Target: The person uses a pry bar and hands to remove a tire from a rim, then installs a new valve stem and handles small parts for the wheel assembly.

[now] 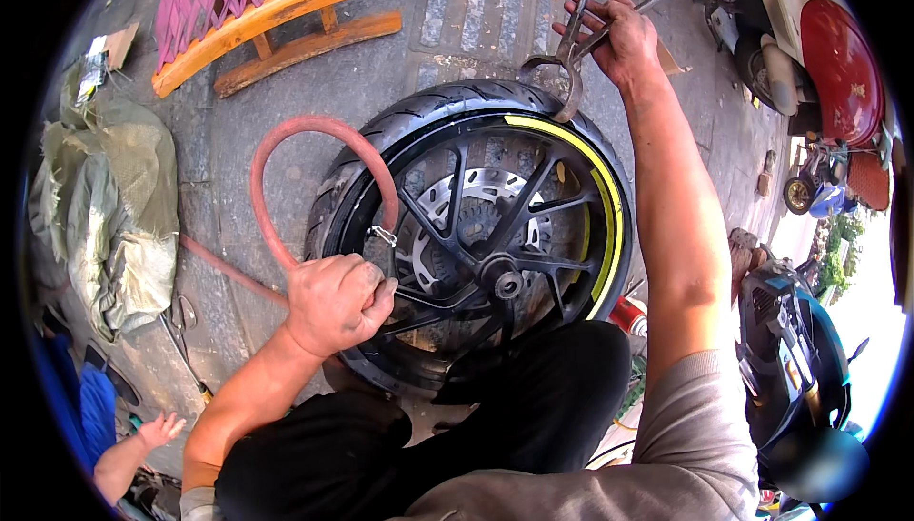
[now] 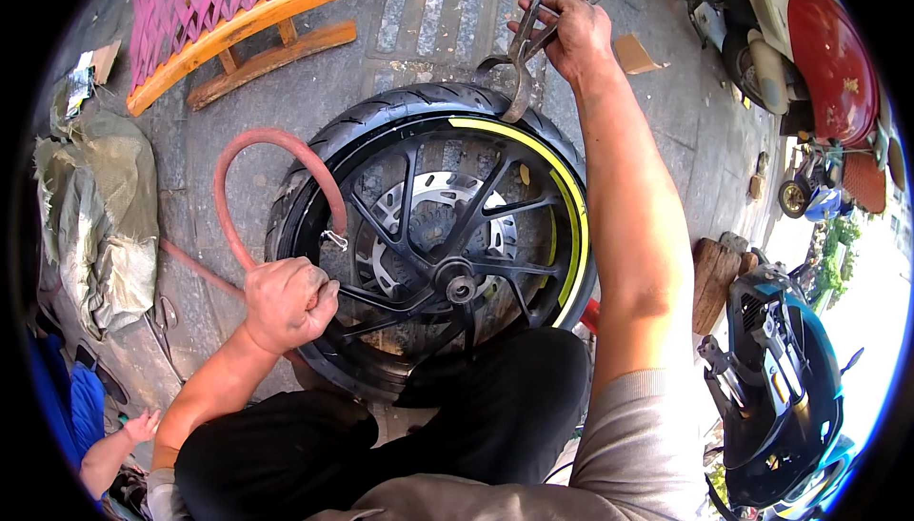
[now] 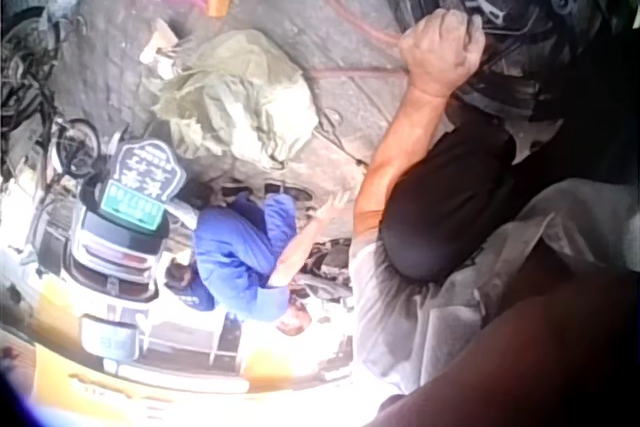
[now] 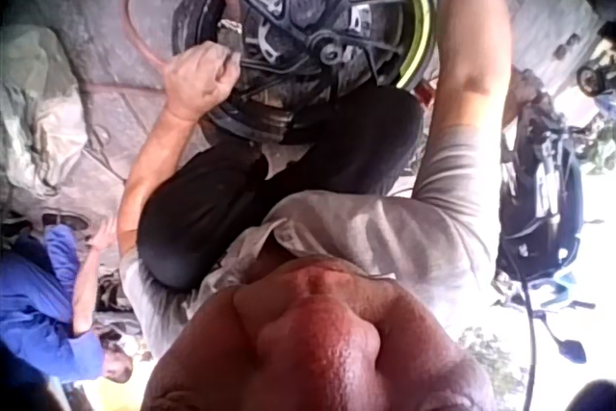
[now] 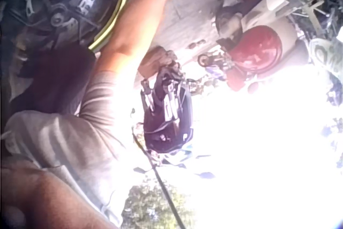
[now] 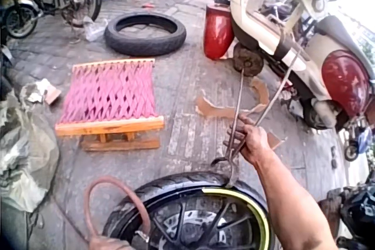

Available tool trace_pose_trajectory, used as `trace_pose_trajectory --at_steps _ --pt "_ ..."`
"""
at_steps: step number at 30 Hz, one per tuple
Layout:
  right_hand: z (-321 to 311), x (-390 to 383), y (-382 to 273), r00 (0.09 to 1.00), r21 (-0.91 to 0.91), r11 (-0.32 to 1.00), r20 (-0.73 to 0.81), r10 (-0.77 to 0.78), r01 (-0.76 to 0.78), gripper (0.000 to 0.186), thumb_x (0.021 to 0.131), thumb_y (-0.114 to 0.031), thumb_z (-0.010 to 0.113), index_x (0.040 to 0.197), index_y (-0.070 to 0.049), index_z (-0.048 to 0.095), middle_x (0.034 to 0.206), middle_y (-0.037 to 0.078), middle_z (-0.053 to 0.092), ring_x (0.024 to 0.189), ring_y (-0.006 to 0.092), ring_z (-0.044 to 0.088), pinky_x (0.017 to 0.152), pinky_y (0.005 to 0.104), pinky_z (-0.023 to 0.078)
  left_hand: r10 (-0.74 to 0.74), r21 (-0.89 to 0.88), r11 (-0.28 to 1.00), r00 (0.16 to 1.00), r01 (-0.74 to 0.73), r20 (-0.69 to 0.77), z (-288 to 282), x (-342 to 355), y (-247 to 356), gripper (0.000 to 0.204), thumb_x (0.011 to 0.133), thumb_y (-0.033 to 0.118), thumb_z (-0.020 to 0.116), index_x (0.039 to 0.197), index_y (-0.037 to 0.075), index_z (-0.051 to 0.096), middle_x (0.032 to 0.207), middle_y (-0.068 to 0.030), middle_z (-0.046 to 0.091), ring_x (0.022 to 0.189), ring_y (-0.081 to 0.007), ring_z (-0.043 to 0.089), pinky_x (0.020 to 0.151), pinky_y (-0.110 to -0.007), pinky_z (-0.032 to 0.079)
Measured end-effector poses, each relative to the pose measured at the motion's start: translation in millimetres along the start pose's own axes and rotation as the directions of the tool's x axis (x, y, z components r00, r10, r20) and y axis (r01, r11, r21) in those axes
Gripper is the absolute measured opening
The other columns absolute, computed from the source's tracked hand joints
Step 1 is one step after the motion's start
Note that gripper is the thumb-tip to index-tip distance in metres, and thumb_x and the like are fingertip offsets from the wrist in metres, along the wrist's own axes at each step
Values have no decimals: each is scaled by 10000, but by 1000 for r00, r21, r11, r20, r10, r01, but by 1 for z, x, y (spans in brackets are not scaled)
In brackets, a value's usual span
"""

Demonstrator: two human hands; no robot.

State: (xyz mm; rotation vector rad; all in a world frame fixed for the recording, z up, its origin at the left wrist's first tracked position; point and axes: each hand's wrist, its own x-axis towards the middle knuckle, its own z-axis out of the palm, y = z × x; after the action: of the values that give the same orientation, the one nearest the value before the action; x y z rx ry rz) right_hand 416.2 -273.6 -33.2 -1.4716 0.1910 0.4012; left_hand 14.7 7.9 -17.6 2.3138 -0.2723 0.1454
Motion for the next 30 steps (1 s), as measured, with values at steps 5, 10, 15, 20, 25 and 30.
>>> trace_pose_trajectory --at_steps 5,10,15,20,25,30 --pt "14 7 7 993 -3 998 -104 -60 61 641 1092 -5 451 1704 -24 263 1271 218 611 1128 308 671 937 587 694 11 7 1000 1000 -11 8 -1 1 1 274 727 110 865 811 98 604 663 -40 565 555 -251 611 495 -393 478" --pt "44 6 17 988 -76 991 -122 97 -107 519 1077 -17 428 1594 3 389 1258 239 594 1097 335 707 940 602 686 -22 -57 998 1000 21 -10 0 2 2 241 721 51 817 785 76 586 619 -54 512 523 -282 572 487 -412 447" --pt "44 31 32 969 -87 992 -237 66 -89 391 1090 -90 434 1460 16 499 963 134 660 729 187 584 588 354 524 -10 -59 998 1000 11 16 -1 3 -1 240 706 69 816 784 86 589 628 -54 537 513 -273 571 474 -406 440" --pt "59 31 36 955 -155 987 -298 4 -52 322 1157 -277 523 1287 4 612 910 89 636 671 158 568 561 329 508 -12 -39 999 999 14 53 -4 4 -2 285 696 156 864 769 108 593 650 -23 550 538 -232 589 476 -381 444" --pt "84 34 34 969 -337 940 -244 -36 -50 394 1166 -352 539 1185 23 660 841 49 600 649 145 557 555 323 503 -23 -79 996 998 29 66 -5 1 -4 258 696 120 837 775 97 592 629 -30 522 514 -248 565 471 -390 428" --pt "58 48 41 964 -258 959 -261 46 -116 355 1171 -331 522 1091 3 612 799 32 551 613 132 487 536 310 460 -35 -144 989 996 46 79 -5 7 -5 226 694 86 803 776 90 592 618 -41 509 500 -268 547 478 -409 419"
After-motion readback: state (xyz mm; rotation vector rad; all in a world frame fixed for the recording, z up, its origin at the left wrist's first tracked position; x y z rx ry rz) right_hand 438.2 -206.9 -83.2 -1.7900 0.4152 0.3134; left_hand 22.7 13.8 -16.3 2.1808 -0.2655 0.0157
